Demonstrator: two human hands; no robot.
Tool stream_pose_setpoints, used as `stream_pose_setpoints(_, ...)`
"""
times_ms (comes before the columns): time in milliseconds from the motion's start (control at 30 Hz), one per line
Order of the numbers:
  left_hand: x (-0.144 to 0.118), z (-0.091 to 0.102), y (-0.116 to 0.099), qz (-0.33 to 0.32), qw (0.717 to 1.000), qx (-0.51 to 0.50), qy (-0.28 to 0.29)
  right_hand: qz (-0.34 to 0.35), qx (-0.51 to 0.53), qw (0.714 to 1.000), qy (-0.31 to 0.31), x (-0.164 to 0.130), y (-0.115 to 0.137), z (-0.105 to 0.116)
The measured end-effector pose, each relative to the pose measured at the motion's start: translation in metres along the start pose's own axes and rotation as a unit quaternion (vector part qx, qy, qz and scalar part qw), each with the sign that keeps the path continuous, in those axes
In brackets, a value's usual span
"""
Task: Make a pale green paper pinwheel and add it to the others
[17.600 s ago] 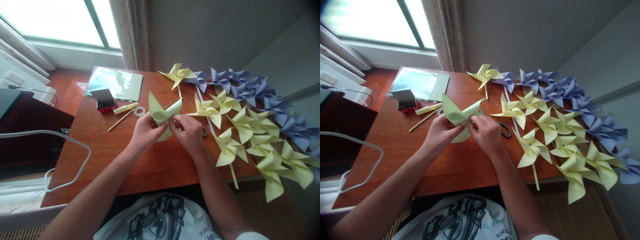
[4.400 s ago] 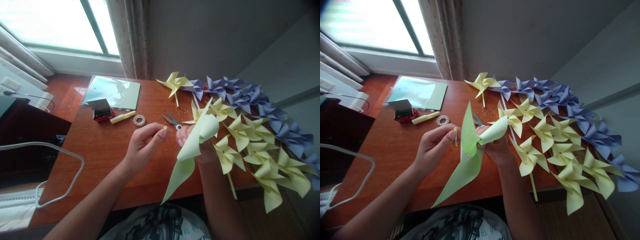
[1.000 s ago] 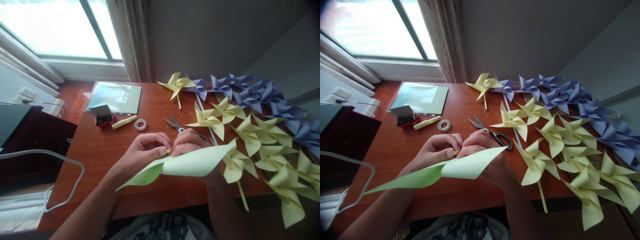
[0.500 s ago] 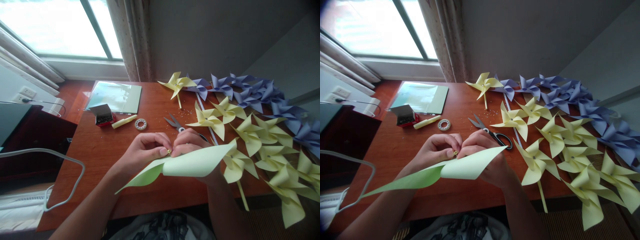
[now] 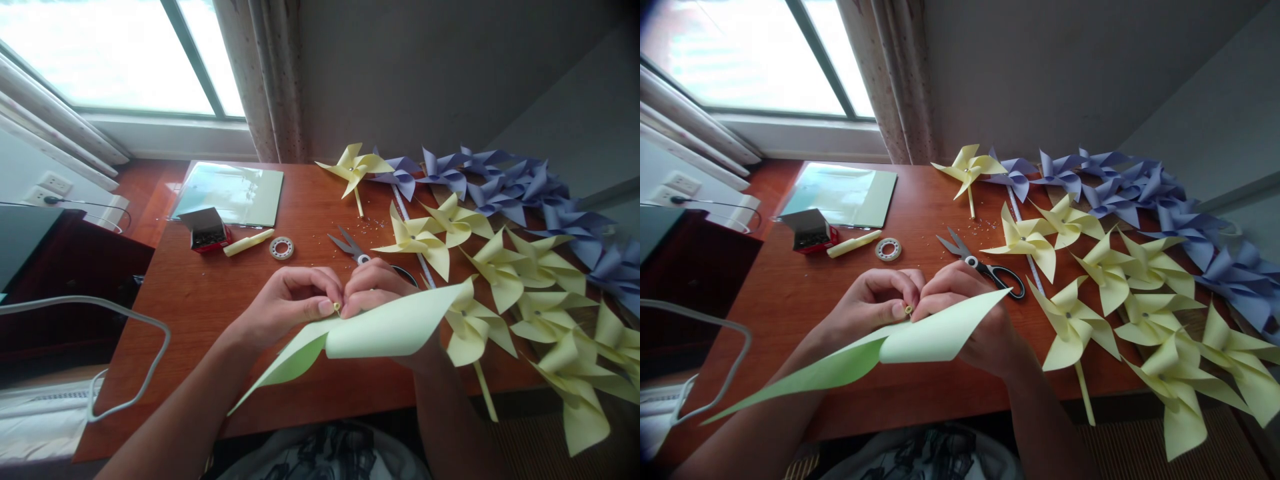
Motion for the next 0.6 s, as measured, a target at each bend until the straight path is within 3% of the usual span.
stream_pose_setpoints(367,-0.0014,-0.0008,0.0078,0.010,0.999,-0.042,-0.013,-0.001,-0.010,1.000,-0.003,0.0011,-0.0018,-0.0010)
stream_pose_setpoints(600,-0.0006,-0.0010,0.0060,-0.025,0.999,-0.035,-0.006,-0.002,0.014,1.000,-0.013,0.0012,-0.0029,-0.0037)
Point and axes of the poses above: each hand's wrist, its own x-axis towards the middle knuckle, its own z-axis out of the back of the hand, y = z × x, the point moved 4 cm from there along x, towards the middle knuckle, and after that the axes turned 9 degrees about y, right-handed, at the moved point
